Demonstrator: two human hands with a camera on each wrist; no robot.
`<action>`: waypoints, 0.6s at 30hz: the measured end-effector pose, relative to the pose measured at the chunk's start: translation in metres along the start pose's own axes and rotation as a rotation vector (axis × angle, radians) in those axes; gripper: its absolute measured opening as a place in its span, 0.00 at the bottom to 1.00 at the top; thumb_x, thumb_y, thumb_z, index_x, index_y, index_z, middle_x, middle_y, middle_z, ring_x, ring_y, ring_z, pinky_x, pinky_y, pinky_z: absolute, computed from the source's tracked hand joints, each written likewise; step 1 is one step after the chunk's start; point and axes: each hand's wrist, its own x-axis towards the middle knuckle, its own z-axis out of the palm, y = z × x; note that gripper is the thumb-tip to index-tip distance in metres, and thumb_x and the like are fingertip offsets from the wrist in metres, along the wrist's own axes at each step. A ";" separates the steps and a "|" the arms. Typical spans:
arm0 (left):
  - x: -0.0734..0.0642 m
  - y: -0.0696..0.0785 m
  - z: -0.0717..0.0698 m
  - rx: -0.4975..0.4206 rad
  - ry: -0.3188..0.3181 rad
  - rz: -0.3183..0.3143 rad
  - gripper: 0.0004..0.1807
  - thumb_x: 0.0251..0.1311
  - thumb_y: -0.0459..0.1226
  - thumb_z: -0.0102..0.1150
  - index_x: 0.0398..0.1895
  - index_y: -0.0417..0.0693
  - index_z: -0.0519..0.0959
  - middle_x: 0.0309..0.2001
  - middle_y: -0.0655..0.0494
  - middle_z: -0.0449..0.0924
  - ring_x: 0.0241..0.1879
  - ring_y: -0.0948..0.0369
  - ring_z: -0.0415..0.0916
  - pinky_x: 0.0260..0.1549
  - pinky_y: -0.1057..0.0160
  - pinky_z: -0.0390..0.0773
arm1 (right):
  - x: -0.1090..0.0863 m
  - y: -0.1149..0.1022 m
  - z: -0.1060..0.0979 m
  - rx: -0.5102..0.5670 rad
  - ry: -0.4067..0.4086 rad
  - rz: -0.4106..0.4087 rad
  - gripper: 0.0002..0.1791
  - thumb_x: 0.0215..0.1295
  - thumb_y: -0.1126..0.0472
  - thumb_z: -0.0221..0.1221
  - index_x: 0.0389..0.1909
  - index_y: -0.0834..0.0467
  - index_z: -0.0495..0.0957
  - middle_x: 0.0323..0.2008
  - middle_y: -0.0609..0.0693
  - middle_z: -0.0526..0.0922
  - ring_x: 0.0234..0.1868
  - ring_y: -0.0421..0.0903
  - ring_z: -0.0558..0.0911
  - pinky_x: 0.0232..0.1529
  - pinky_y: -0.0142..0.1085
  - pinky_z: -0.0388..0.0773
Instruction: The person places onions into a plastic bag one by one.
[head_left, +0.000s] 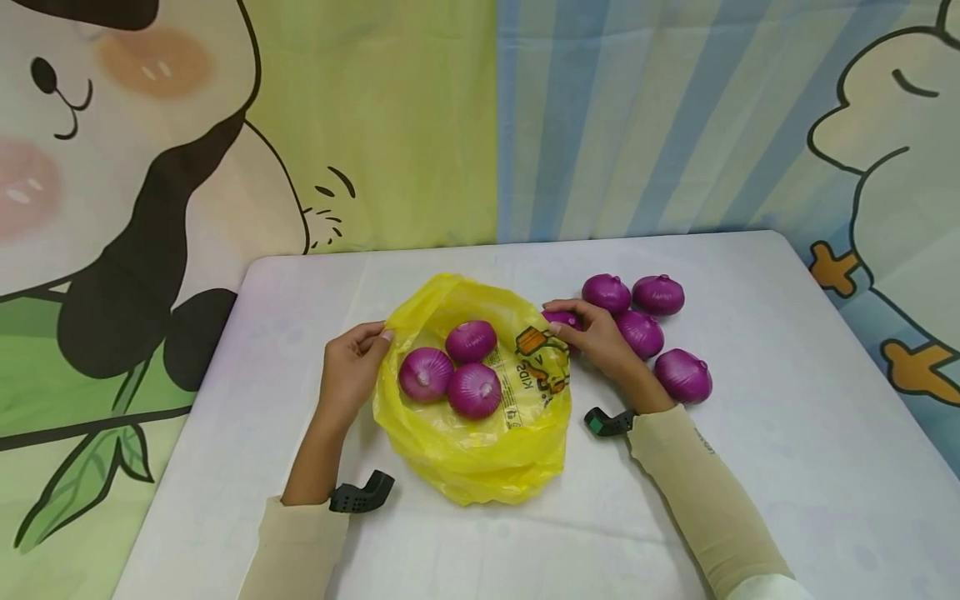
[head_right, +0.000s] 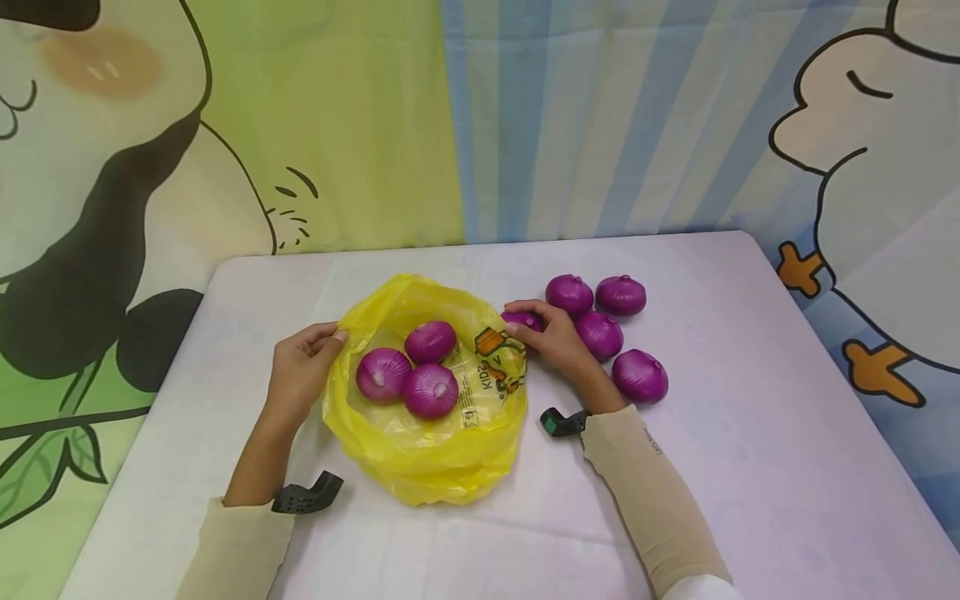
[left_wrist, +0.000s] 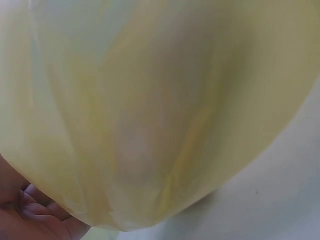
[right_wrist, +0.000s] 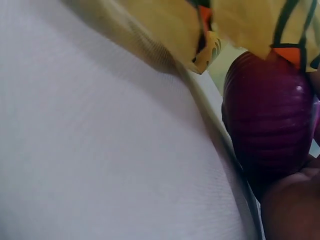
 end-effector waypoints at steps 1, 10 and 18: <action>0.000 0.000 0.000 0.001 0.001 -0.001 0.19 0.68 0.44 0.57 0.51 0.38 0.81 0.42 0.43 0.84 0.34 0.59 0.82 0.32 0.67 0.82 | 0.000 0.000 0.000 0.018 0.002 0.002 0.19 0.68 0.61 0.61 0.57 0.64 0.76 0.56 0.56 0.77 0.41 0.44 0.78 0.36 0.30 0.80; 0.001 0.001 -0.001 -0.009 0.007 0.003 0.18 0.68 0.43 0.58 0.50 0.38 0.82 0.41 0.43 0.84 0.33 0.60 0.82 0.31 0.67 0.83 | 0.000 -0.002 0.001 0.231 0.037 -0.016 0.21 0.72 0.59 0.57 0.59 0.68 0.73 0.57 0.53 0.78 0.57 0.46 0.75 0.55 0.32 0.75; 0.001 0.000 -0.001 -0.030 0.000 0.015 0.18 0.68 0.43 0.58 0.50 0.37 0.82 0.40 0.42 0.84 0.33 0.59 0.82 0.32 0.67 0.83 | 0.000 -0.007 0.003 0.257 0.051 -0.003 0.20 0.70 0.59 0.58 0.58 0.67 0.74 0.57 0.52 0.78 0.59 0.46 0.74 0.55 0.32 0.74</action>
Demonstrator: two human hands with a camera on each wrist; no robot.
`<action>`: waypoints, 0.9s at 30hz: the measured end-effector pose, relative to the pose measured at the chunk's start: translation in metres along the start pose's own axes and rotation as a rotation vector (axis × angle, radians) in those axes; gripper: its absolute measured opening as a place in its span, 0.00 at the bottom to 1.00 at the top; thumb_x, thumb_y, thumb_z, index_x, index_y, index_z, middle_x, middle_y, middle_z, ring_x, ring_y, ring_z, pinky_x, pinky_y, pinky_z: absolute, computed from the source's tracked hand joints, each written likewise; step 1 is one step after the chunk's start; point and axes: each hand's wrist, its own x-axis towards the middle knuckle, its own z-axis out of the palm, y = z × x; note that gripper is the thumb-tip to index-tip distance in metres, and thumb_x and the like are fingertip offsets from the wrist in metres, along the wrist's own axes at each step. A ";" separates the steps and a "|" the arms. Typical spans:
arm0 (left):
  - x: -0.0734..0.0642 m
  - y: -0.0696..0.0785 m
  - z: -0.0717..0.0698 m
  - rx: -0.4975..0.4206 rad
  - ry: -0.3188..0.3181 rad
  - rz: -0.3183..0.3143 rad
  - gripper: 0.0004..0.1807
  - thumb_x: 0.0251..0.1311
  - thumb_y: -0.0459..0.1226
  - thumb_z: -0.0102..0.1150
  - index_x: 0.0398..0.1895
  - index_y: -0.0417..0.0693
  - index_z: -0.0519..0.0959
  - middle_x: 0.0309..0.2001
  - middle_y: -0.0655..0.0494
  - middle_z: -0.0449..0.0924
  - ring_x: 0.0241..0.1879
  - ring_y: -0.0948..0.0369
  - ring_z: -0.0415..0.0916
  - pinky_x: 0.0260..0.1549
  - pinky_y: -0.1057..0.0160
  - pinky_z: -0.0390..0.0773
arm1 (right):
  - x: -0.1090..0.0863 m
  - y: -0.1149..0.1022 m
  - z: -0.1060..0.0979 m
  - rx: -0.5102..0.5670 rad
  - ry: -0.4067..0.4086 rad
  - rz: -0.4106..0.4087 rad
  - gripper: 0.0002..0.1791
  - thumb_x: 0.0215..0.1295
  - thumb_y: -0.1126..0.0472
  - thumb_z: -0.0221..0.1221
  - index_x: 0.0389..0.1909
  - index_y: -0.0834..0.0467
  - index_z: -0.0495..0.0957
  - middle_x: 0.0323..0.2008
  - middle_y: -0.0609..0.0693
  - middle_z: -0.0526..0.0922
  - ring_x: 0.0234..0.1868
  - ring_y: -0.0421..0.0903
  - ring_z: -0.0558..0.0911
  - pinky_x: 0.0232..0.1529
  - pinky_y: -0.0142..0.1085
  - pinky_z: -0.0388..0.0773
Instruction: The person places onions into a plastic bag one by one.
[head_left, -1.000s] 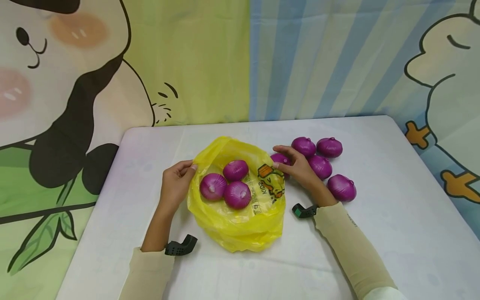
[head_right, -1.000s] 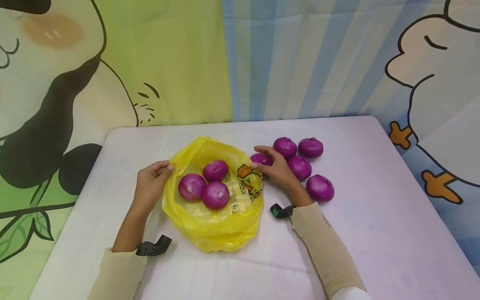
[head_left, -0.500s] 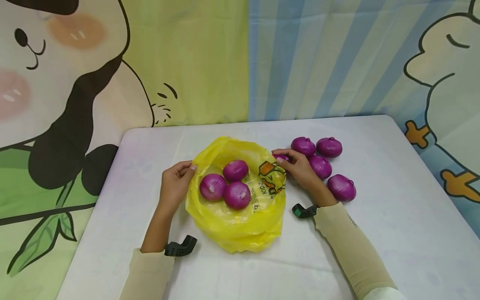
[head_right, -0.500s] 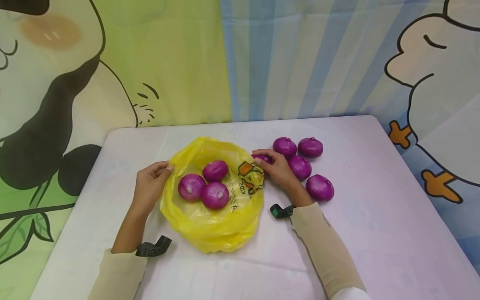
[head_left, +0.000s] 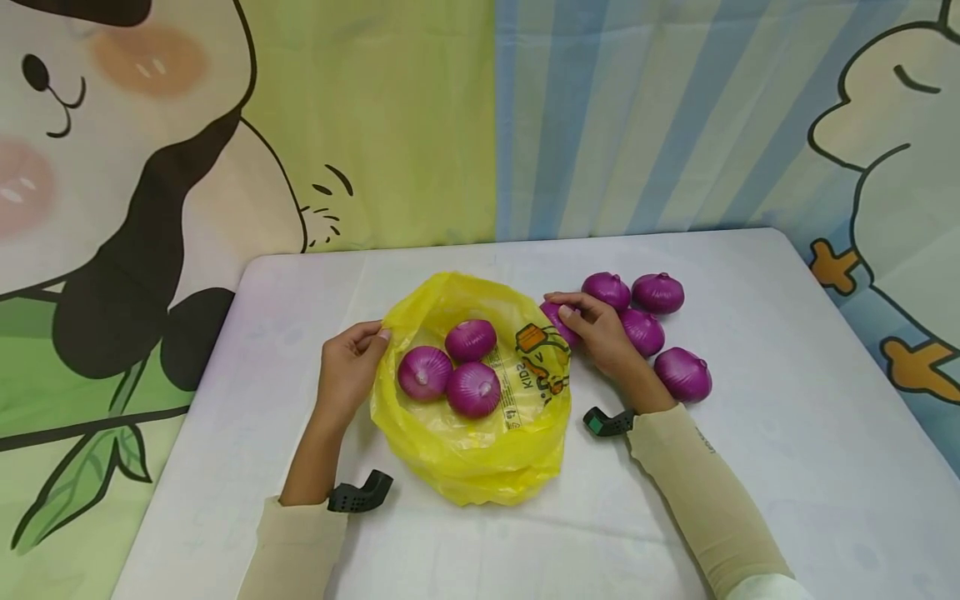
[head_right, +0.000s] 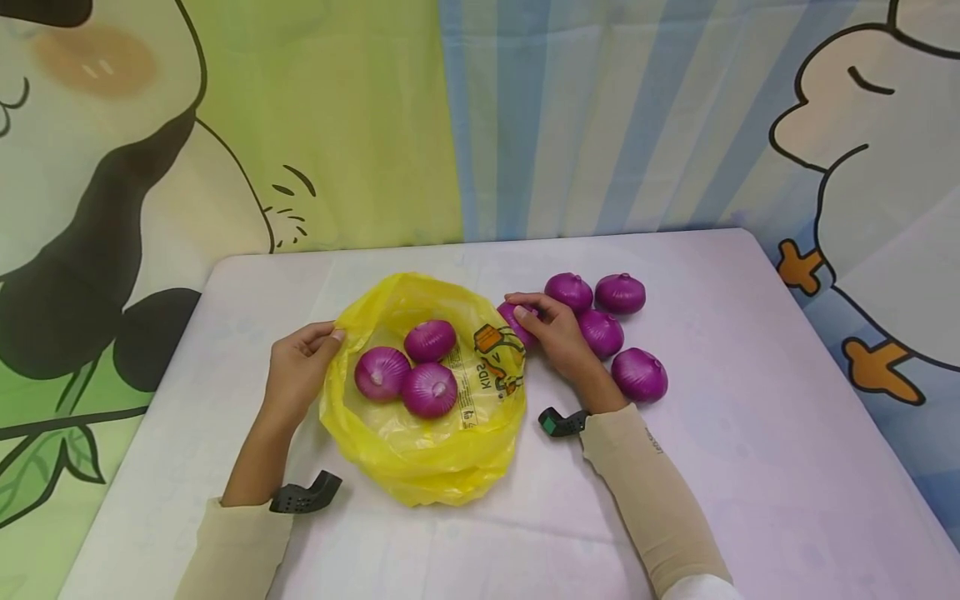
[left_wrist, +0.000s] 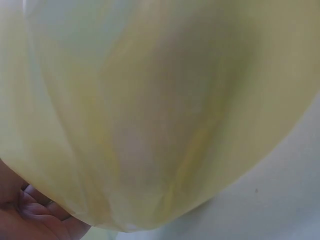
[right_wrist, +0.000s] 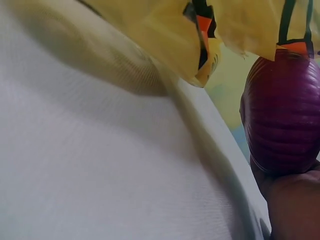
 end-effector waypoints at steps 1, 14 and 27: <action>0.000 0.000 0.000 -0.001 -0.001 0.002 0.18 0.68 0.43 0.58 0.50 0.37 0.82 0.40 0.42 0.84 0.33 0.59 0.82 0.32 0.67 0.83 | 0.000 -0.001 0.000 -0.010 0.006 -0.005 0.20 0.70 0.59 0.58 0.58 0.66 0.75 0.56 0.52 0.79 0.59 0.46 0.73 0.56 0.32 0.74; 0.000 -0.001 0.000 0.002 -0.003 0.011 0.18 0.68 0.43 0.57 0.50 0.36 0.81 0.40 0.41 0.84 0.33 0.59 0.82 0.32 0.67 0.83 | -0.001 -0.015 -0.006 0.014 0.051 -0.057 0.13 0.72 0.59 0.56 0.53 0.56 0.81 0.55 0.47 0.80 0.63 0.46 0.70 0.60 0.31 0.70; 0.001 -0.001 0.002 0.003 0.003 -0.002 0.18 0.68 0.42 0.58 0.50 0.36 0.81 0.40 0.42 0.84 0.32 0.59 0.82 0.31 0.67 0.83 | -0.002 -0.031 -0.003 0.199 -0.017 -0.084 0.13 0.71 0.62 0.57 0.53 0.57 0.80 0.58 0.51 0.77 0.64 0.51 0.68 0.57 0.36 0.74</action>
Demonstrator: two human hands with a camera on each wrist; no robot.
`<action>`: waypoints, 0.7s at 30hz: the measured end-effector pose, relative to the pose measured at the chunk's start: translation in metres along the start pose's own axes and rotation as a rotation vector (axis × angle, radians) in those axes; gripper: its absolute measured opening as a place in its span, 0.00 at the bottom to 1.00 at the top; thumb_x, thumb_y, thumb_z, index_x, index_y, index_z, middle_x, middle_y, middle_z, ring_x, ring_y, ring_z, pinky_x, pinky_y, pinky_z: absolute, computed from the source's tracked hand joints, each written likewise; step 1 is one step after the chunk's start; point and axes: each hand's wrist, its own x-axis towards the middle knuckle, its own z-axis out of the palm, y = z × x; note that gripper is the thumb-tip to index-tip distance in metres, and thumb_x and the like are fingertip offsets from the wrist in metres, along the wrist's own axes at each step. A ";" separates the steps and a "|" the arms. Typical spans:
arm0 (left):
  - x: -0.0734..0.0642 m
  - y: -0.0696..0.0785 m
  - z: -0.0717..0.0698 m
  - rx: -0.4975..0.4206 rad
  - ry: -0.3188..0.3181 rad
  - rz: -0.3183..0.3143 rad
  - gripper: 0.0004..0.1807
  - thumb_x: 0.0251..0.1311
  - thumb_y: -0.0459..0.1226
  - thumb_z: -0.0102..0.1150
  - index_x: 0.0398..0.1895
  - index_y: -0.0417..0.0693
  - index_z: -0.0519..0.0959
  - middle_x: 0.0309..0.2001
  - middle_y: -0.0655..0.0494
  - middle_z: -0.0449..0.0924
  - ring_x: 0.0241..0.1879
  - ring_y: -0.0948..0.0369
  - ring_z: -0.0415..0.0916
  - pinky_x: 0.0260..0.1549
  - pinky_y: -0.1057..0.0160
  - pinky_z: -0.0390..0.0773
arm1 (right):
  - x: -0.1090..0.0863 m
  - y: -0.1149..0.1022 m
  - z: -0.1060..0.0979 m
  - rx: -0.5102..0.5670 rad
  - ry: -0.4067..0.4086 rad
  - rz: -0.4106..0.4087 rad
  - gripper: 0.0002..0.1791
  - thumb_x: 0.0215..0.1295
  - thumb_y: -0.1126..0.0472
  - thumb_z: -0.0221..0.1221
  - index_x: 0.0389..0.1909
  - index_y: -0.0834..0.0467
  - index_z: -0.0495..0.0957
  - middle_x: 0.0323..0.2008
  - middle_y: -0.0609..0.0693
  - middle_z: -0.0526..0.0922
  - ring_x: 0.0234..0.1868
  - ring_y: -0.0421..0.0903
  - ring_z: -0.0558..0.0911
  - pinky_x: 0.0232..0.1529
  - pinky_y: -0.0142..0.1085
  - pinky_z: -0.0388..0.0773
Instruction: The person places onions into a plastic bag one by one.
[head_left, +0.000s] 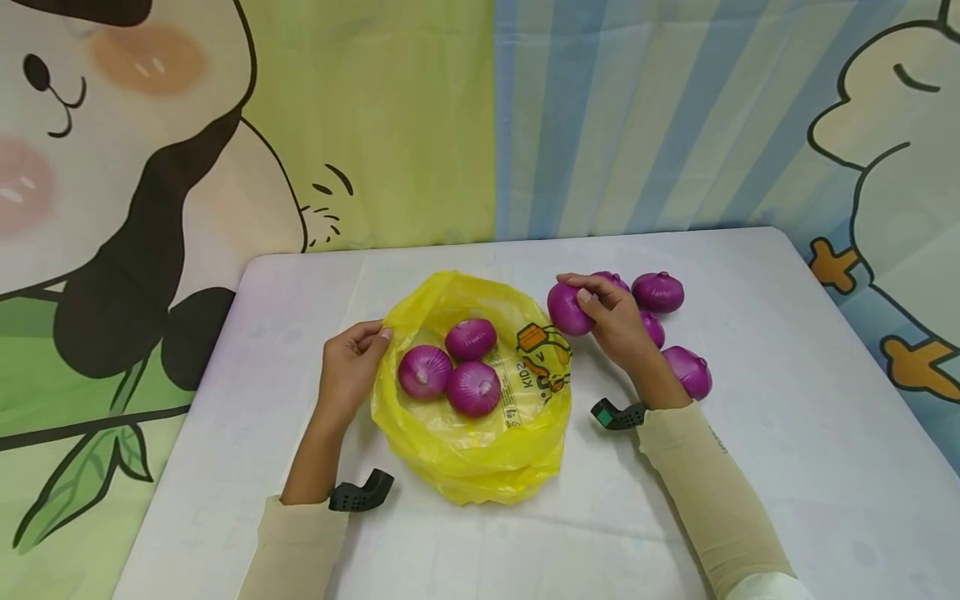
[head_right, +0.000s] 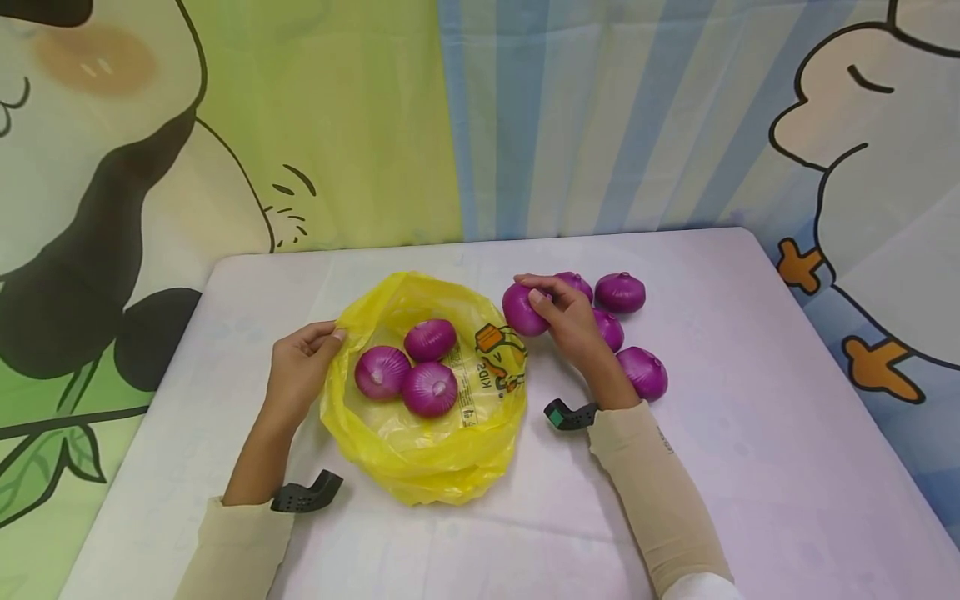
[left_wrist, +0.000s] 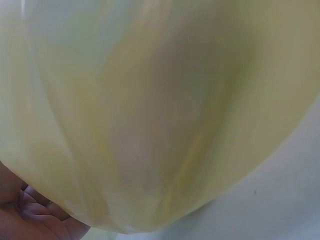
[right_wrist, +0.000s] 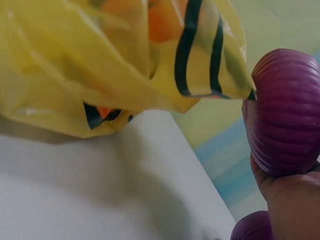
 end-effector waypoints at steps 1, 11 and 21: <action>0.000 0.000 0.000 -0.001 -0.001 0.001 0.18 0.68 0.42 0.58 0.50 0.36 0.81 0.40 0.42 0.84 0.32 0.59 0.82 0.31 0.67 0.83 | 0.000 -0.001 0.001 0.003 -0.007 -0.003 0.13 0.71 0.62 0.57 0.53 0.57 0.80 0.59 0.51 0.76 0.64 0.51 0.68 0.56 0.36 0.74; 0.000 -0.001 0.001 0.005 -0.016 0.008 0.18 0.68 0.43 0.57 0.50 0.37 0.81 0.40 0.42 0.84 0.32 0.59 0.82 0.31 0.67 0.82 | 0.003 -0.005 0.012 0.025 -0.105 -0.059 0.11 0.72 0.64 0.56 0.50 0.54 0.82 0.59 0.54 0.76 0.64 0.52 0.69 0.56 0.38 0.75; 0.000 -0.001 0.001 0.014 0.000 0.005 0.18 0.68 0.42 0.57 0.50 0.37 0.81 0.40 0.44 0.85 0.32 0.59 0.82 0.31 0.66 0.83 | 0.006 -0.007 0.021 0.045 -0.165 -0.108 0.10 0.71 0.62 0.56 0.49 0.51 0.83 0.59 0.55 0.77 0.62 0.52 0.72 0.56 0.39 0.76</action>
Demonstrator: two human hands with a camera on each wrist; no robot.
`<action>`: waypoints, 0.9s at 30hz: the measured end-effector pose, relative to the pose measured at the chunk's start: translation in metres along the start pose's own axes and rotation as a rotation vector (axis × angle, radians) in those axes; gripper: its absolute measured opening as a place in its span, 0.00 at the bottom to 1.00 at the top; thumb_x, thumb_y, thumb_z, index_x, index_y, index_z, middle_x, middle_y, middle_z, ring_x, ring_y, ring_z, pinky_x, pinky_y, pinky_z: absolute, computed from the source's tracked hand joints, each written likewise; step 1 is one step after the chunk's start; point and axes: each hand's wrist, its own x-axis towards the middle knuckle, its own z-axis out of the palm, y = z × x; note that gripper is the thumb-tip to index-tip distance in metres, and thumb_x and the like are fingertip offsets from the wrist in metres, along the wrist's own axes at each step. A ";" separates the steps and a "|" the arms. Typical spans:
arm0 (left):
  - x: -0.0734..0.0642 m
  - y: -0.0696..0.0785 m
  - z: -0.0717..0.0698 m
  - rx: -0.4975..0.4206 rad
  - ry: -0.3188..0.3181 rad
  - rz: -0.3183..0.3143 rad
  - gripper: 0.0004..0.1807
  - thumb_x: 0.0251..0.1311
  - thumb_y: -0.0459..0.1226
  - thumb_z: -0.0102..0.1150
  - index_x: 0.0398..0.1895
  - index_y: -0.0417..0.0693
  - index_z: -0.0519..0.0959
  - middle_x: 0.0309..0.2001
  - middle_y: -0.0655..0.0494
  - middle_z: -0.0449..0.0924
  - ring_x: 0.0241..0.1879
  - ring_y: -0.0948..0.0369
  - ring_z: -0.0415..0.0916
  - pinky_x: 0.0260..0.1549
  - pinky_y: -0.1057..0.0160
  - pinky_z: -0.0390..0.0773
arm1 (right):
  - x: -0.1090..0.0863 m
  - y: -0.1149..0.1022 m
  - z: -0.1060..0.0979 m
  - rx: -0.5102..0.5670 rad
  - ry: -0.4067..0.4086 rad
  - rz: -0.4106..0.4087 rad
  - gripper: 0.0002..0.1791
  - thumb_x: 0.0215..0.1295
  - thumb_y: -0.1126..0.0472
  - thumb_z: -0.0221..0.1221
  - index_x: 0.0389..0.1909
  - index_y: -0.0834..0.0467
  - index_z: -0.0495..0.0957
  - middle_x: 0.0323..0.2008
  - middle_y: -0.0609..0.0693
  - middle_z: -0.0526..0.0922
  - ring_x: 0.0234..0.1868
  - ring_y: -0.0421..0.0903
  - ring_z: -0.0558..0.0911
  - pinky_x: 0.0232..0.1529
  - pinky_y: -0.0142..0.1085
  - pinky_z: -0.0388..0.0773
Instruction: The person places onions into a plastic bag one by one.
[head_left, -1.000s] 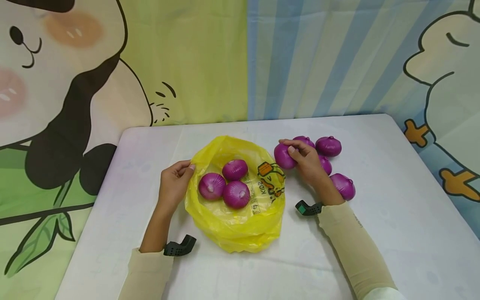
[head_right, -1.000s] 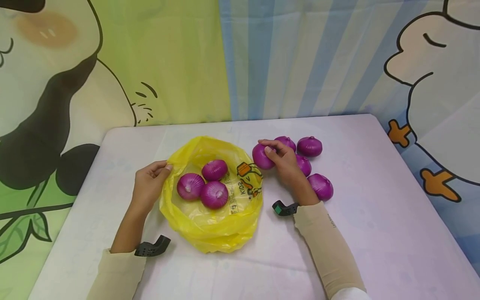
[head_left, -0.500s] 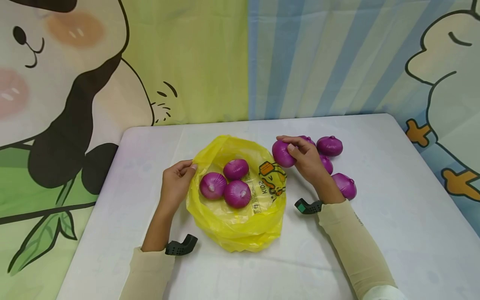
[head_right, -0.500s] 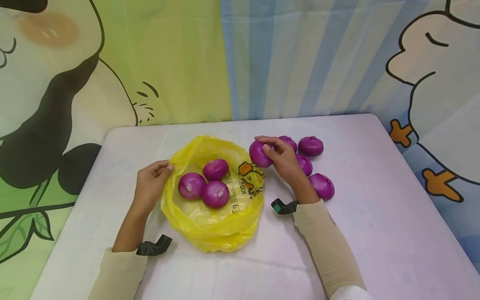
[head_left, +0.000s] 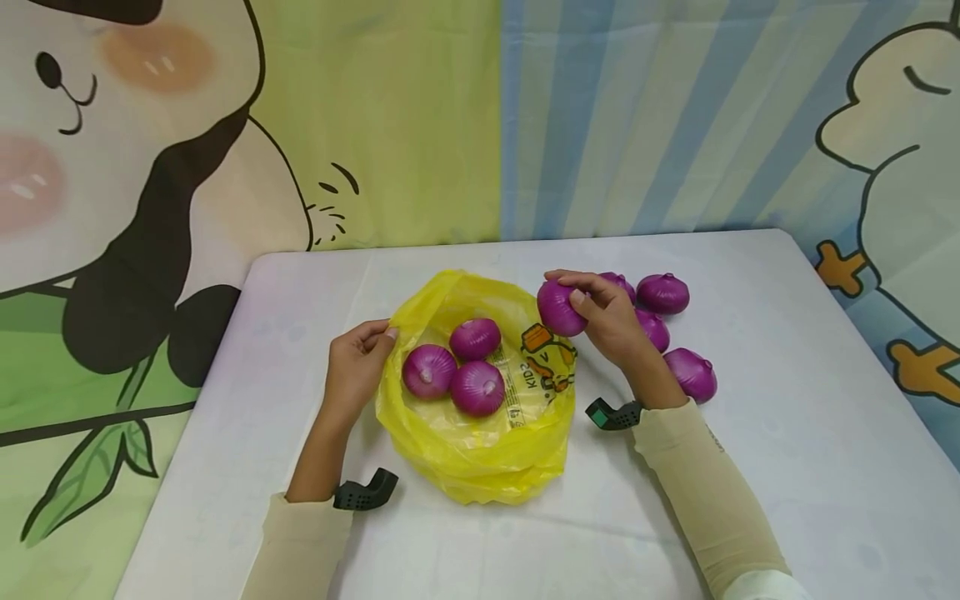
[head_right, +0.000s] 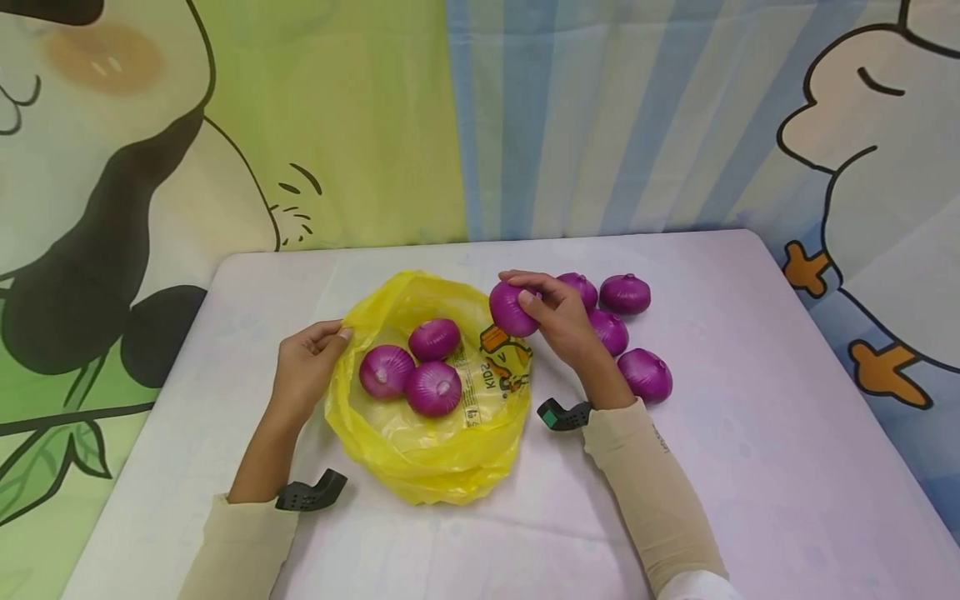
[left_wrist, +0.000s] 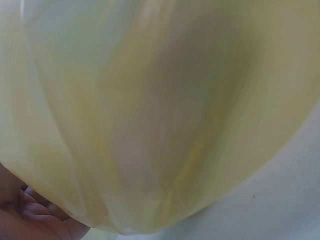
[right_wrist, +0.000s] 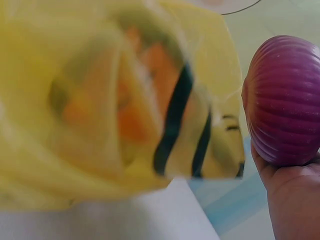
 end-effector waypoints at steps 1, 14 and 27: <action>0.000 0.000 0.000 0.002 0.002 -0.001 0.18 0.68 0.42 0.57 0.50 0.37 0.81 0.40 0.44 0.85 0.32 0.59 0.83 0.31 0.66 0.83 | 0.001 0.000 0.001 -0.003 -0.007 -0.008 0.10 0.71 0.61 0.56 0.49 0.51 0.83 0.59 0.55 0.77 0.62 0.53 0.72 0.56 0.40 0.76; 0.000 0.001 0.001 -0.030 0.003 0.020 0.16 0.68 0.40 0.58 0.49 0.36 0.81 0.40 0.43 0.84 0.33 0.59 0.83 0.31 0.65 0.83 | 0.008 -0.003 0.018 0.006 -0.103 -0.010 0.12 0.68 0.55 0.61 0.50 0.51 0.82 0.60 0.55 0.75 0.60 0.53 0.73 0.52 0.40 0.78; -0.001 0.001 0.000 -0.011 -0.006 -0.004 0.17 0.68 0.42 0.58 0.50 0.38 0.81 0.41 0.44 0.84 0.35 0.58 0.82 0.33 0.65 0.83 | 0.020 -0.003 0.029 -0.113 -0.191 -0.034 0.14 0.66 0.52 0.62 0.49 0.52 0.82 0.59 0.56 0.76 0.58 0.53 0.76 0.49 0.41 0.80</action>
